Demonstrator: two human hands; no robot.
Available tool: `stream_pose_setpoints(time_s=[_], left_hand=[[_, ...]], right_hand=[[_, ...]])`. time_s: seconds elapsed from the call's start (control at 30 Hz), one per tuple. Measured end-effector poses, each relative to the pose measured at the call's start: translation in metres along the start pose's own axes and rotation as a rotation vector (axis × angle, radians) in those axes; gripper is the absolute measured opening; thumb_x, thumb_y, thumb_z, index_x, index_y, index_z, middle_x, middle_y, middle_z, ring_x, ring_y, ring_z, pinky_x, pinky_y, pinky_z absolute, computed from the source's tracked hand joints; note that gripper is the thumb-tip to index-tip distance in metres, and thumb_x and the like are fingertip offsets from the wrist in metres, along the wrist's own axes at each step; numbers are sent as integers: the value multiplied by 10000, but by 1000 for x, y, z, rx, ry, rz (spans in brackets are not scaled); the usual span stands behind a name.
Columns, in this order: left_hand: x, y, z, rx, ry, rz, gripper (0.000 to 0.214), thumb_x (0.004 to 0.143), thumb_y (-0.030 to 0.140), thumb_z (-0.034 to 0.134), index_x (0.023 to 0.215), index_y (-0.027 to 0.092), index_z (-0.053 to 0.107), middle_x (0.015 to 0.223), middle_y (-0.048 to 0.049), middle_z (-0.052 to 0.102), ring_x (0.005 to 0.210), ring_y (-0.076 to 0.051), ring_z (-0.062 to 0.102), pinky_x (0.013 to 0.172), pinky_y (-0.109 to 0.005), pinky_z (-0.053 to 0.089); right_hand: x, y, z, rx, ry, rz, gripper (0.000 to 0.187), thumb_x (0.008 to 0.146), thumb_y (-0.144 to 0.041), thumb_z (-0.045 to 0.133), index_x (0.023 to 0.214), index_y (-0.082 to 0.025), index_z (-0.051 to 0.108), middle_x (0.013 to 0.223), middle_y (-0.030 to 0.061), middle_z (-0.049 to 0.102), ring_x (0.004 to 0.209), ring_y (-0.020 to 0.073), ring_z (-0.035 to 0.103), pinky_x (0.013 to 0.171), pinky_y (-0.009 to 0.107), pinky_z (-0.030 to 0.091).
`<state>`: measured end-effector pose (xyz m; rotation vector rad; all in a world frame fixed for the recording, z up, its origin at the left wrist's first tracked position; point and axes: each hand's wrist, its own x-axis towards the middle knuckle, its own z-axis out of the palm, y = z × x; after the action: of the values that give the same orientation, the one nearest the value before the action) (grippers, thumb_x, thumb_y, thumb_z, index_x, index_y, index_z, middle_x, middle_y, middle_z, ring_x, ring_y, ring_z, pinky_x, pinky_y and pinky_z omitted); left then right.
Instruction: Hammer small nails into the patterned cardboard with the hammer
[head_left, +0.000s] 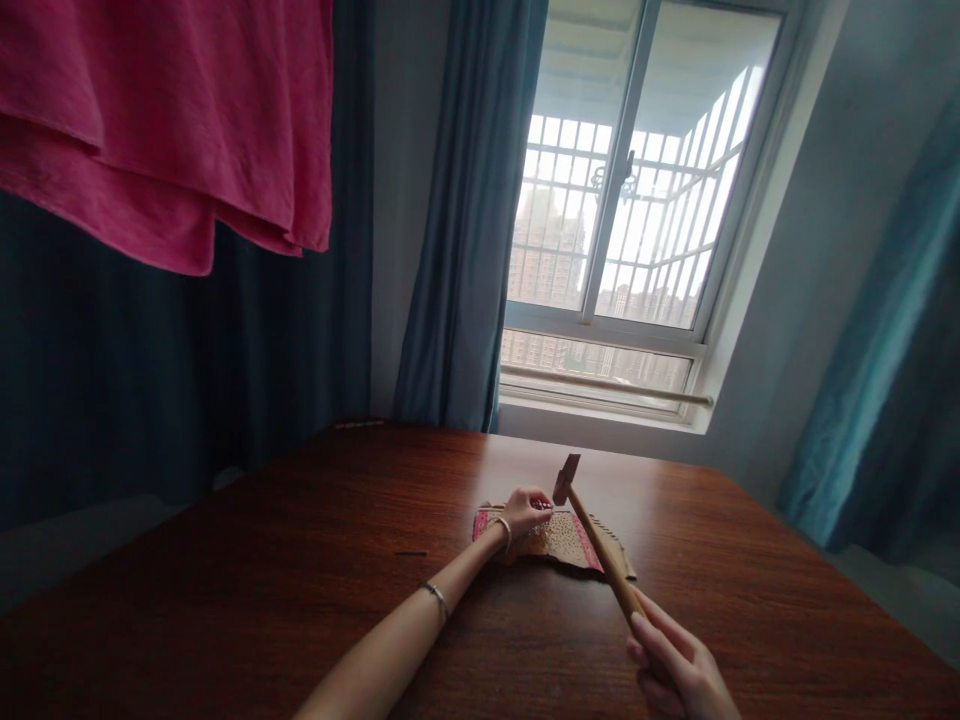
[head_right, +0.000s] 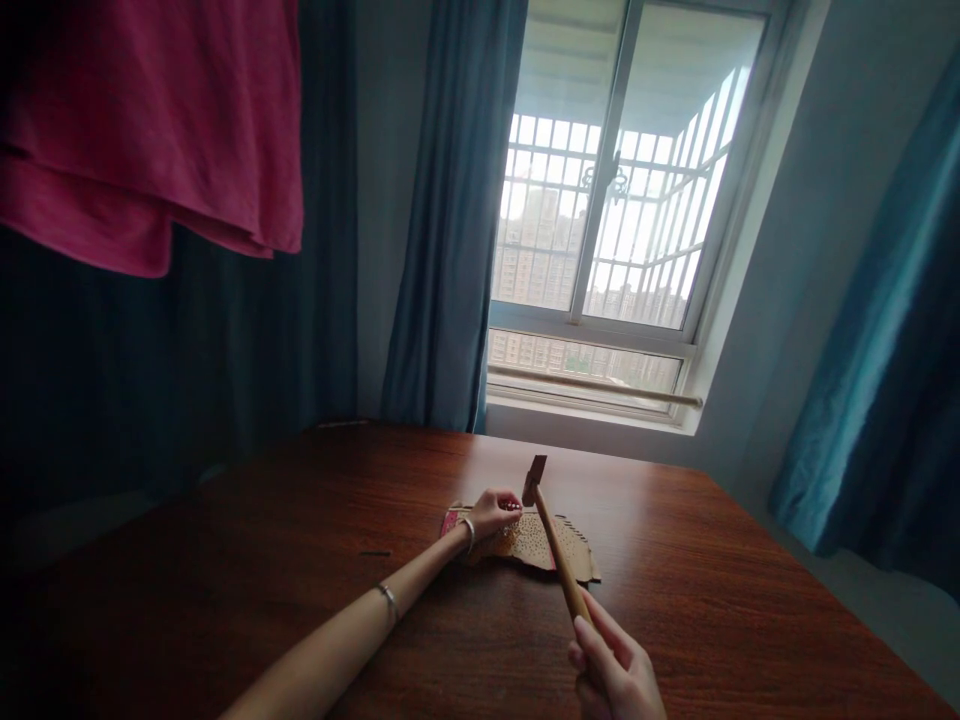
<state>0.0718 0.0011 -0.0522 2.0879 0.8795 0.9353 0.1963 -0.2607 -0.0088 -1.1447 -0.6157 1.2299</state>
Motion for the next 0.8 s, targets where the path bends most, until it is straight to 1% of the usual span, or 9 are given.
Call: stream_pose_setpoints(time_s=[0.2, 0.3, 0.5, 0.57, 0.67, 0.8], left_hand=[[0, -1, 0, 0, -11, -3, 206, 661, 241, 580, 795, 114, 672, 729, -36, 641, 691, -137, 555, 610, -208, 417], [1, -2, 0, 2, -11, 12, 221, 663, 243, 574, 799, 98, 672, 714, -43, 639, 684, -141, 554, 605, -213, 418], [3, -7, 4, 0, -13, -2, 236, 668, 258, 566, 795, 89, 672, 691, -43, 639, 644, -134, 553, 568, -206, 406], [3, -8, 4, -6, -13, 2, 235, 668, 259, 567, 797, 93, 673, 691, -41, 641, 648, -132, 558, 568, -201, 405], [2, -7, 3, -2, -19, 5, 231, 669, 263, 572, 794, 98, 676, 693, -41, 644, 659, -133, 563, 576, -200, 408], [1, -2, 1, -2, -16, 7, 223, 669, 262, 577, 788, 102, 676, 702, -43, 650, 668, -136, 566, 588, -206, 417]], right_hand=[[2, 1, -3, -10, -12, -5, 749, 606, -426, 715, 1228, -124, 429, 481, -56, 496, 272, -40, 247, 312, 87, 98], [1, 1, -2, -5, -12, -5, 775, 611, -428, 708, 1257, -132, 398, 494, -58, 497, 265, -40, 228, 299, 93, 89], [1, 2, -1, 0, 32, 7, 790, 560, -440, 736, 1222, -118, 449, 464, -63, 480, 259, -37, 244, 297, 91, 108], [0, 4, -1, 9, 40, 9, 793, 547, -449, 740, 1214, -125, 461, 463, -62, 486, 256, -36, 243, 292, 91, 94], [-1, 6, -1, 15, 37, 17, 804, 544, -454, 739, 1225, -136, 454, 464, -62, 489, 253, -34, 237, 285, 91, 73], [-1, 6, -1, 12, 24, 18, 814, 563, -445, 730, 1253, -142, 425, 483, -60, 494, 255, -35, 226, 279, 90, 94]])
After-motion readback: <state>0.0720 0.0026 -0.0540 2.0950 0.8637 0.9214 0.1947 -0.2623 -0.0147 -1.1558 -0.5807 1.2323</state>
